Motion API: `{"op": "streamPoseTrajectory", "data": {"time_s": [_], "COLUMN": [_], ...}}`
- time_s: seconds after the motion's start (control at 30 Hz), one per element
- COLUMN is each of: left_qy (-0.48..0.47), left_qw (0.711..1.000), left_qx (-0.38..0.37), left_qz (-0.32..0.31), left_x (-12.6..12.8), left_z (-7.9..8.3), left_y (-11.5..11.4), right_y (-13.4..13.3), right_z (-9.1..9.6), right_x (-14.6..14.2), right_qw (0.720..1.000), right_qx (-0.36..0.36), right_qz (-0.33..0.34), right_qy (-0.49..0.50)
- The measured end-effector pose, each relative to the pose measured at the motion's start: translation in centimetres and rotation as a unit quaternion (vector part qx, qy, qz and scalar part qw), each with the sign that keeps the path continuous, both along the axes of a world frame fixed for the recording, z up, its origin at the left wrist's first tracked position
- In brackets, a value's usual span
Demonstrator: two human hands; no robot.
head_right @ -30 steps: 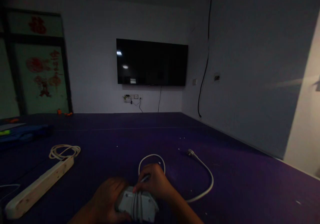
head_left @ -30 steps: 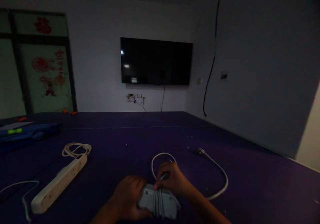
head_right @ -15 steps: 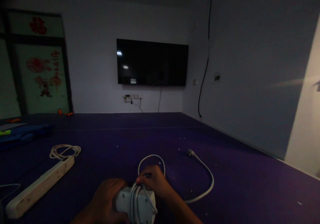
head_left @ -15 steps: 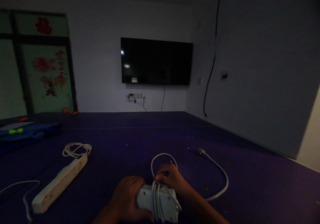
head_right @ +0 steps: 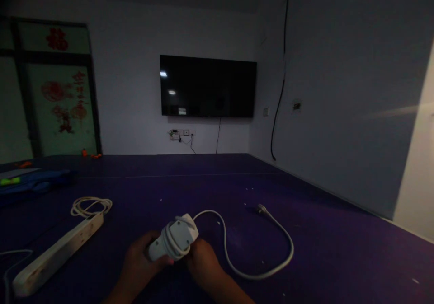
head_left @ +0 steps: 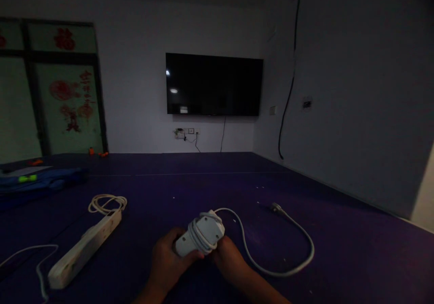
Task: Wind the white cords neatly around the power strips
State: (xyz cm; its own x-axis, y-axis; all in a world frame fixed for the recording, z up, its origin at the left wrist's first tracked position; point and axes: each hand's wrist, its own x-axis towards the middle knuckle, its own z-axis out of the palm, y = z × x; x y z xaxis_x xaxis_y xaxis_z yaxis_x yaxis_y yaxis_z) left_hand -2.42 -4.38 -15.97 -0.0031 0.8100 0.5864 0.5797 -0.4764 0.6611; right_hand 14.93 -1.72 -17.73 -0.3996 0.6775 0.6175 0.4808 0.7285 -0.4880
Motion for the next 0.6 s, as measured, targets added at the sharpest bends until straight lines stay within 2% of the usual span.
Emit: {"op": "streamPoseTrajectory", "data": {"time_s": [0.1,0.2,0.43,0.6], "left_qy": [0.011,0.001,-0.033,-0.045], "left_qw": [1.000,1.000,0.999,0.998], "left_qx": [0.002,-0.001,-0.023,-0.047], "left_qz": [-0.027,-0.030,-0.005,-0.001], "left_x": [0.16,0.35,0.43,0.51], "left_z": [-0.14,-0.20,0.07,0.20], "left_y": [-0.03,-0.07,-0.17,-0.08], "right_y": [-0.14,-0.06,0.29,0.21], "right_z": [-0.41,-0.77,-0.17,0.11], "right_x": [-0.01,0.03,0.36,0.73], "right_qw": [0.997,0.996,0.993,0.989], "right_qx": [-0.039,-0.059,-0.062,-0.071], "right_qz": [0.037,0.028,-0.072,-0.111], "right_qy": [0.060,0.060,-0.066,-0.058]}}
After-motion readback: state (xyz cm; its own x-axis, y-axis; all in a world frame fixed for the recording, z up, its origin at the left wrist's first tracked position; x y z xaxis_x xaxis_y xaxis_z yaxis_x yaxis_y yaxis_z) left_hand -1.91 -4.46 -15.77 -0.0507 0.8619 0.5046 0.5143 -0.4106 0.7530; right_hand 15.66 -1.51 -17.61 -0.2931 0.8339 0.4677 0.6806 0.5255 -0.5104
